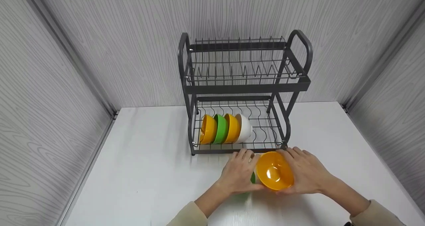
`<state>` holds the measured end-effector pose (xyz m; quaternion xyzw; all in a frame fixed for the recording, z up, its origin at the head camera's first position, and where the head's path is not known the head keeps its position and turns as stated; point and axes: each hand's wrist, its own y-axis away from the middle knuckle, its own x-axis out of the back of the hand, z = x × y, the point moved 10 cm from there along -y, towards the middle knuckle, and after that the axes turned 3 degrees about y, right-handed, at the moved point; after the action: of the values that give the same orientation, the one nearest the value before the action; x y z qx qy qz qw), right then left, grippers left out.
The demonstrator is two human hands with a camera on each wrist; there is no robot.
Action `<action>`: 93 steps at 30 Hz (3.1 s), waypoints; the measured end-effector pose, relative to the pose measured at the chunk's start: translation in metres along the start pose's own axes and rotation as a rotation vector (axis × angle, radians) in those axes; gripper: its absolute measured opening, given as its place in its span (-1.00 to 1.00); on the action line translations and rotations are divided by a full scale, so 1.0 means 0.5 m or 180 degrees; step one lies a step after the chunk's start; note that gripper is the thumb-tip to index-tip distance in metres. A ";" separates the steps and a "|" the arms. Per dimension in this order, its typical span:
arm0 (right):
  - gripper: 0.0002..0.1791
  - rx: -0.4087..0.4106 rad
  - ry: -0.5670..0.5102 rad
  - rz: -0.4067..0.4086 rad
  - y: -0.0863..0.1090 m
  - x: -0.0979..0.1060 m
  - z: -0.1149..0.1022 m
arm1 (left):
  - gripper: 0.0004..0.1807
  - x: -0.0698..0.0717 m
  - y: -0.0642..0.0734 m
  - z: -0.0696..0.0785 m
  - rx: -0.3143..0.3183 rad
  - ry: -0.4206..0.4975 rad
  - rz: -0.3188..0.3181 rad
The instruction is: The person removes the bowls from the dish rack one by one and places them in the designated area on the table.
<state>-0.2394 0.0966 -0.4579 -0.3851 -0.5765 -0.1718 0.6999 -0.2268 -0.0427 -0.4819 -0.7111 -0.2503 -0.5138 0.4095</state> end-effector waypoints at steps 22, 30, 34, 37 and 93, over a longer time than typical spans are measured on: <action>0.33 -0.0077 -0.0045 -0.0095 0.030 -0.037 0.040 | 0.15 -0.044 -0.022 0.028 0.0025 -0.0003 -0.0495; 0.30 -0.0104 -0.0072 -0.0076 0.038 -0.048 0.047 | 0.14 -0.059 -0.023 0.034 0.0008 -0.0037 -0.0534; 0.30 -0.0121 -0.0073 -0.0103 0.042 -0.056 0.049 | 0.13 -0.065 -0.023 0.038 -0.0014 -0.0100 -0.0555; 0.29 -0.0127 -0.0075 -0.0121 0.044 -0.062 0.050 | 0.12 -0.071 -0.022 0.040 -0.0018 -0.0120 -0.0579; 0.32 -0.0256 -0.0196 -0.0301 0.056 -0.126 0.063 | 0.18 -0.119 -0.019 0.050 0.0022 -0.0072 -0.0788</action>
<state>-0.2587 0.1250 -0.5253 -0.3904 -0.6080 -0.2158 0.6568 -0.2419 -0.0128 -0.5380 -0.6791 -0.3426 -0.5515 0.3425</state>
